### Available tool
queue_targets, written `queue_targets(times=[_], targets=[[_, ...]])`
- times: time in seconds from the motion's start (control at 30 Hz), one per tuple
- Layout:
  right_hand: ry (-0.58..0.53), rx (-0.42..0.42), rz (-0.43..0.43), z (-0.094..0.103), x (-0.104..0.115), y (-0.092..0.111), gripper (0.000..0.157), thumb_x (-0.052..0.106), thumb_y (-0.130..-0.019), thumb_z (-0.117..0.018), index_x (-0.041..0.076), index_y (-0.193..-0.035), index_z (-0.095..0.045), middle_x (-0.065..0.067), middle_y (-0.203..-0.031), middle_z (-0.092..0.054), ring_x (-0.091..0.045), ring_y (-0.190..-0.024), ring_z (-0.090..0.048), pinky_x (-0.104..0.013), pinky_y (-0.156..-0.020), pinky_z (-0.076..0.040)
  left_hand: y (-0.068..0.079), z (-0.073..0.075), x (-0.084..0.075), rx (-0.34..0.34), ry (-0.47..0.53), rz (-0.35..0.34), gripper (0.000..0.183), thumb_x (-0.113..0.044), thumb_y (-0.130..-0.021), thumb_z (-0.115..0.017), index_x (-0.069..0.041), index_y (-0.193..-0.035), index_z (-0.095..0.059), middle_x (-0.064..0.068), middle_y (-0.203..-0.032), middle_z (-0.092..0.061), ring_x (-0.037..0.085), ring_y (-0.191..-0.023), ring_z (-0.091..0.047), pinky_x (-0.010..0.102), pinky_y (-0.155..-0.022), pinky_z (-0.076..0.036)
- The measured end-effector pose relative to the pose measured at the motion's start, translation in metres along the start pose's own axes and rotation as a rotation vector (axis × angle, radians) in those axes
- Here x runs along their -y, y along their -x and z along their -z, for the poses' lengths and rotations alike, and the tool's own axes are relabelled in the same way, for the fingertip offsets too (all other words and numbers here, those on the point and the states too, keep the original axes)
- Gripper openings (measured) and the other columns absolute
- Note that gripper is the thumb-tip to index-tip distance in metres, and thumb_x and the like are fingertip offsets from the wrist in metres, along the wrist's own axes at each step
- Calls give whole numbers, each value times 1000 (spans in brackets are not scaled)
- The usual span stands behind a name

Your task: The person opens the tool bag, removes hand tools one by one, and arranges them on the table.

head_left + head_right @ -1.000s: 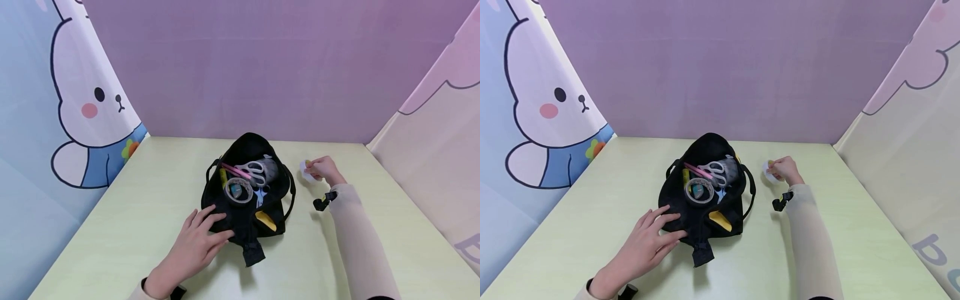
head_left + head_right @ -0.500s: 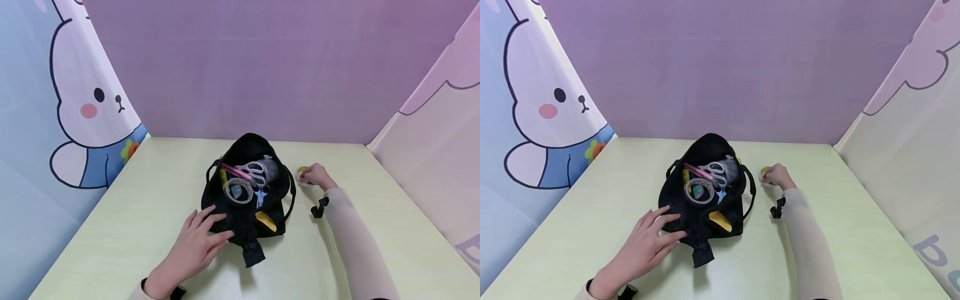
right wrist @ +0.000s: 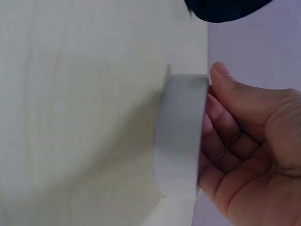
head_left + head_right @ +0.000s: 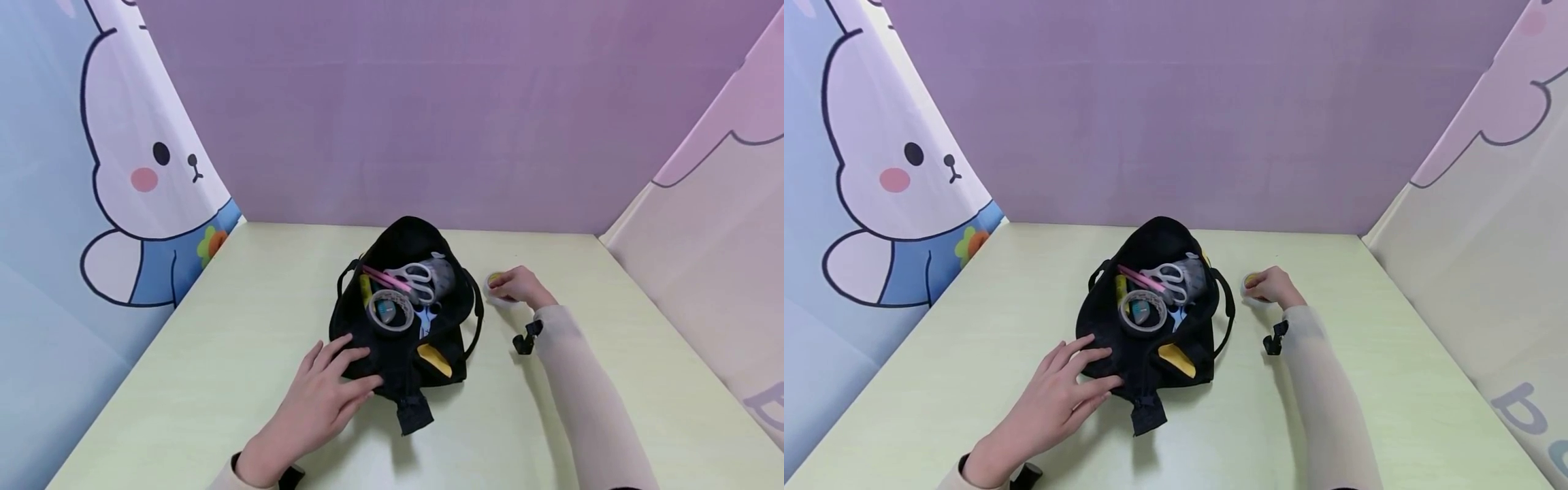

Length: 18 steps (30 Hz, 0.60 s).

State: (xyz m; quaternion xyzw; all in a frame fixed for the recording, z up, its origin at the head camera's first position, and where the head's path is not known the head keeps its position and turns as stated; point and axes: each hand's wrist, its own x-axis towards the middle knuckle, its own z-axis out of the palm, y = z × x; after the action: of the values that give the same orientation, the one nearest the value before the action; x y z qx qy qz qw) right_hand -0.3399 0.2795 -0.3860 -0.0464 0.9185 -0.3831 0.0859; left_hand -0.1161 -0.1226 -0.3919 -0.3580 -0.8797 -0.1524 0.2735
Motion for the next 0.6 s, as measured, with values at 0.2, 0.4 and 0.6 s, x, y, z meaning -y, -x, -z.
queue_targets(times=[0.2,0.4,0.6], targets=[[-67,21,4,12,15,10,34,6,-96,-66,-13,-123,-62,-23,-106,-70,-23,-85,-68,-40,-79,-58,1,-2,0,6,5,-1,57,-49,-108,-23,-31,-106,-77,7,-126,-61,39,-129,-47,70,-95,-39],[-83,-23,47,30,47,14,34,4,-97,-63,-12,-127,-60,-22,-113,-69,-33,-101,-67,-47,-88,-55,0,-1,2,27,12,9,33,-43,-105,-47,-31,-107,-77,7,-127,-61,38,-130,-46,70,-96,-39],[-104,-52,128,39,81,19,33,3,-95,-65,-12,-124,-62,-20,-109,-70,-25,-93,-68,-42,-84,-57,0,-1,2,35,10,12,21,-37,-100,-58,-31,-107,-77,7,-127,-61,39,-130,-46,70,-96,-39]])
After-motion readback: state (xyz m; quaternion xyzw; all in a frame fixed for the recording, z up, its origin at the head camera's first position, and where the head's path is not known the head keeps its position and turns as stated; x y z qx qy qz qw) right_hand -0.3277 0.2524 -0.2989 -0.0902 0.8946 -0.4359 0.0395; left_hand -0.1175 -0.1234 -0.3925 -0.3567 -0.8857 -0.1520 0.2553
